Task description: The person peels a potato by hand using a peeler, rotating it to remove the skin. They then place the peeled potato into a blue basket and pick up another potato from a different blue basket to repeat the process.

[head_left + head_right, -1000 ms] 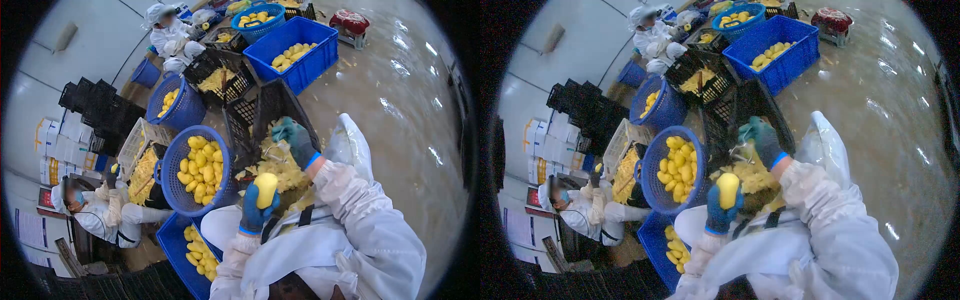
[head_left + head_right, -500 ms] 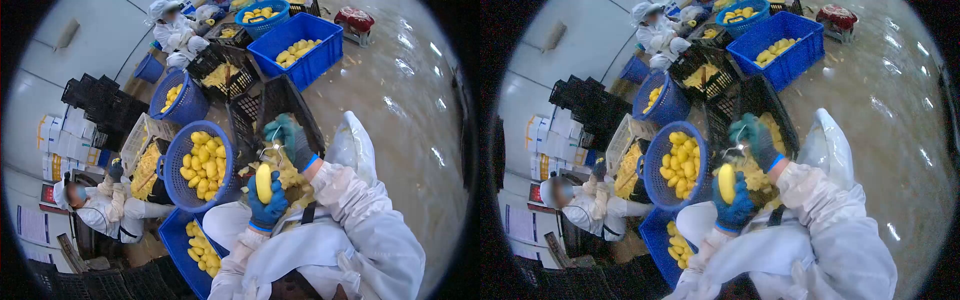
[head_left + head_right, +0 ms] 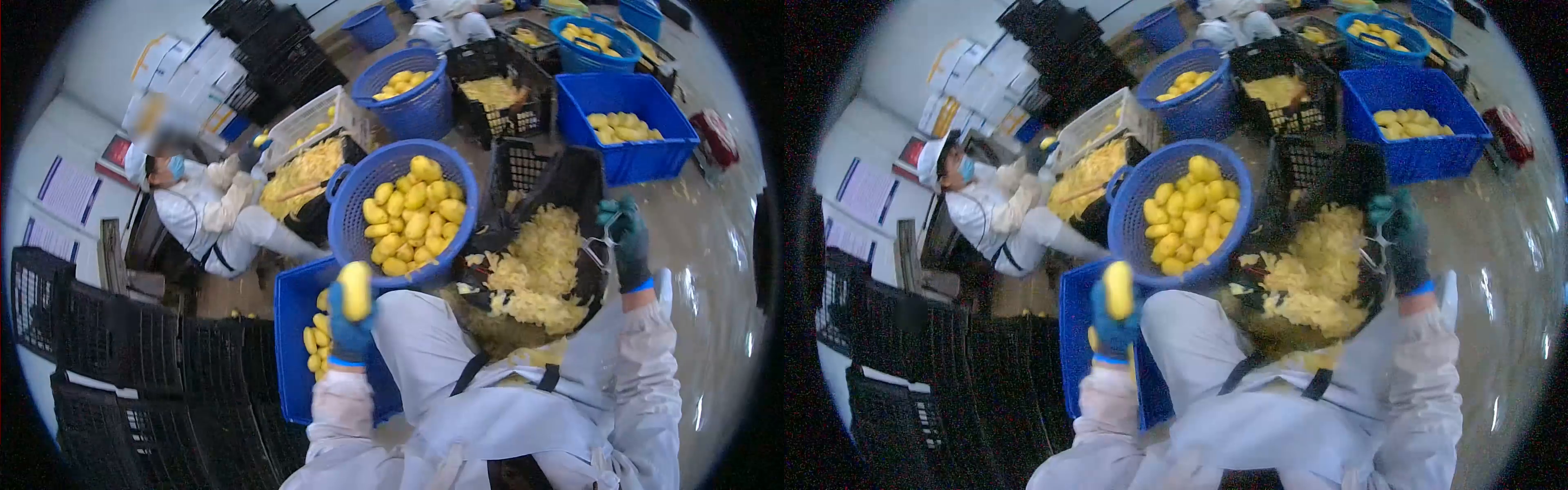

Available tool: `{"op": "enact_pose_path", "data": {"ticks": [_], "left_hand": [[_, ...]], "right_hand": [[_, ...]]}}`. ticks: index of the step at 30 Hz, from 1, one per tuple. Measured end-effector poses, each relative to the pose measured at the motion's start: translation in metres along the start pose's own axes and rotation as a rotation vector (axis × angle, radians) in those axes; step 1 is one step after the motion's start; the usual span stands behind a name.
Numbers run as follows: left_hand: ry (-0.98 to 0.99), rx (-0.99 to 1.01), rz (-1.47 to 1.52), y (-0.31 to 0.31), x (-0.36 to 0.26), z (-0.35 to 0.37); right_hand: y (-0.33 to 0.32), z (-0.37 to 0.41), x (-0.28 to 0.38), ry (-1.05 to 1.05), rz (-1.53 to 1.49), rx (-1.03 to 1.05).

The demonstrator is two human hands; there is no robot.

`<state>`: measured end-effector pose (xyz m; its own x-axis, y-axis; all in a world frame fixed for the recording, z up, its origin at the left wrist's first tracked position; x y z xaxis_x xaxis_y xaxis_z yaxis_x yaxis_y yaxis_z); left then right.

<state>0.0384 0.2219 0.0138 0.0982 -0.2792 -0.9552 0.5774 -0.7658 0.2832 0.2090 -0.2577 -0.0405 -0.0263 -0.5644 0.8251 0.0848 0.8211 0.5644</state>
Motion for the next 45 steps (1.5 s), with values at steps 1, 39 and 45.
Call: {"op": "enact_pose_path", "data": {"ticks": [1,39,45], "left_hand": [[0.119,-0.093,-0.183,-0.045,-0.017,-0.005],[-0.231,0.924,-1.918,0.027,0.246,-0.229],[0.057,0.916,-1.01,0.026,0.152,-0.207]], "right_hand": [[-0.019,-0.01,-0.005,0.01,0.037,0.013],[0.004,-0.028,-0.067,0.458,0.287,-0.06],[0.003,-0.029,-0.068,0.339,0.284,-0.064]]}}
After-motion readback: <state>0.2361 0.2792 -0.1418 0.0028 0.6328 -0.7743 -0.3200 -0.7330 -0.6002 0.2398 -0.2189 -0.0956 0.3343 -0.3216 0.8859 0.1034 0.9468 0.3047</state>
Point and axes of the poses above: each hand's wrist, its own z-axis away from the middle knuckle, its own y-axis out of the palm, x = y × z, the point moved 6 cm from there along -z, towards the middle knuckle, and after that the axes turned 1 degree about -x, right-handed, at the moved point
